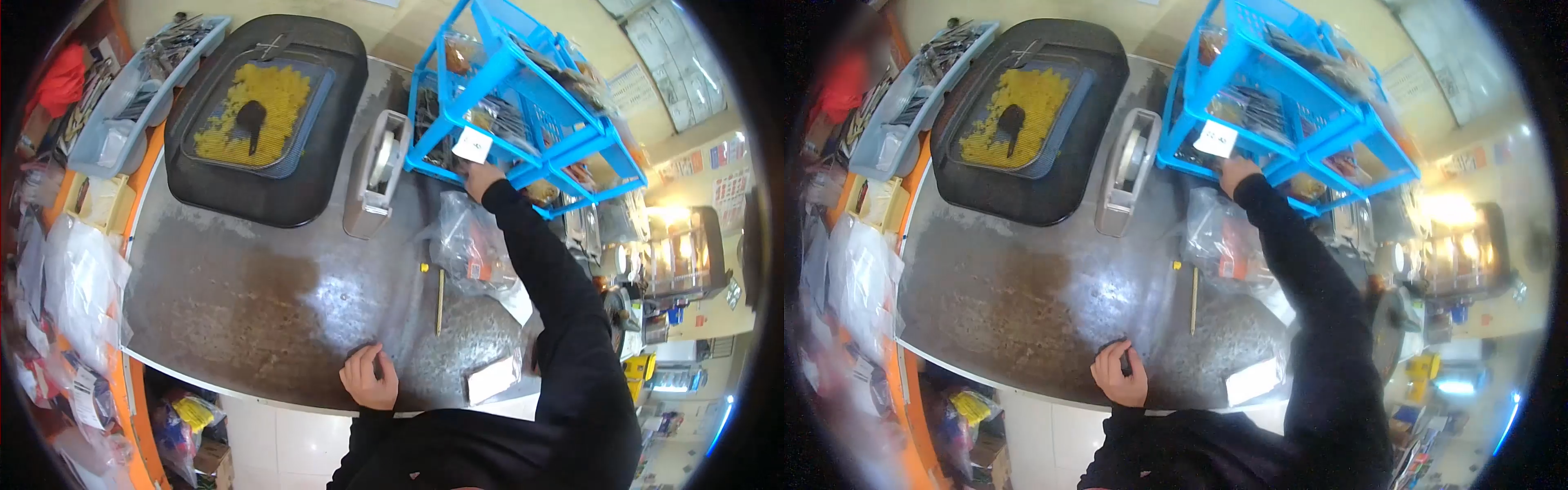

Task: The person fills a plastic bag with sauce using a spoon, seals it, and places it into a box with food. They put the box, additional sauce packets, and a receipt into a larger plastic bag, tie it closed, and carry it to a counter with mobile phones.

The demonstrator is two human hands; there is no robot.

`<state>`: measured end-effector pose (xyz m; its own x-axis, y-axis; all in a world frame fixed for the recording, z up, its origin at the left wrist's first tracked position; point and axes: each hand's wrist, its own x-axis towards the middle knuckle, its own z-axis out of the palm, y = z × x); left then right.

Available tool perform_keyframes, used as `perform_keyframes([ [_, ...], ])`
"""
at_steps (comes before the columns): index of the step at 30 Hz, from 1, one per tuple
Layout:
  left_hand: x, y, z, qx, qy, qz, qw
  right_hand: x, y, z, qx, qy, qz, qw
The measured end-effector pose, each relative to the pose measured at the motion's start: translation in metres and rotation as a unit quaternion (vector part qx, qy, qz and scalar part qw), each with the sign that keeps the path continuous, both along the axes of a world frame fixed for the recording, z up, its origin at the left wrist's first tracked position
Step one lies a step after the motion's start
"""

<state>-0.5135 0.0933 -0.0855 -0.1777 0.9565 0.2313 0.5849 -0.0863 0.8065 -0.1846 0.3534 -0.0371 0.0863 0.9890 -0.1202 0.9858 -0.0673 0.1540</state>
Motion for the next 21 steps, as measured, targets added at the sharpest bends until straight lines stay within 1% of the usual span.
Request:
perform_keyframes([
  [1,0.002,0.001,-0.001,0.01,0.009,0.005,1.0,-0.007,-0.001,0.01,-0.032,-0.011,-0.006,0.999],
  [4,0.002,-0.001,-0.005,0.02,0.018,-0.002,1.0,-0.015,-0.008,0.031,-0.001,-0.004,0.002,1.0],
  [5,0.003,-0.002,-0.006,0.019,0.019,0.004,1.0,-0.015,-0.016,0.036,0.065,0.018,0.058,0.996],
  [8,0.005,-0.004,-0.008,0.012,0.026,0.009,1.0,-0.026,-0.055,0.089,0.026,0.104,0.056,0.993],
  [9,0.005,-0.004,-0.009,0.011,0.026,0.008,1.0,-0.019,-0.074,0.1,0.053,0.119,0.083,0.988],
  [10,0.006,-0.006,-0.009,0.01,0.025,0.006,1.0,-0.022,-0.098,0.129,0.018,0.149,0.093,0.984],
  [11,0.005,-0.007,-0.007,-0.034,0.003,-0.02,0.999,-0.021,-0.127,0.151,0.013,0.159,0.097,0.982],
  [14,0.006,-0.003,-0.009,0.041,0.121,-0.063,0.99,-0.005,-0.218,0.197,0.013,0.17,0.097,0.981],
  [15,0.003,-0.003,-0.011,0.039,0.163,-0.108,0.98,-0.004,-0.248,0.215,0.007,0.181,0.074,0.981],
  [17,0.004,-0.011,-0.001,0.034,0.244,-0.119,0.962,0.001,-0.306,0.23,-0.003,0.195,0.02,0.981],
  [18,0.005,-0.014,0.003,0.032,0.283,-0.121,0.951,0.008,-0.333,0.231,-0.005,0.196,-0.01,0.981],
  [21,0.001,-0.031,0.008,0.043,0.337,-0.128,0.932,0.031,-0.408,0.214,-0.01,0.245,-0.124,0.962],
])
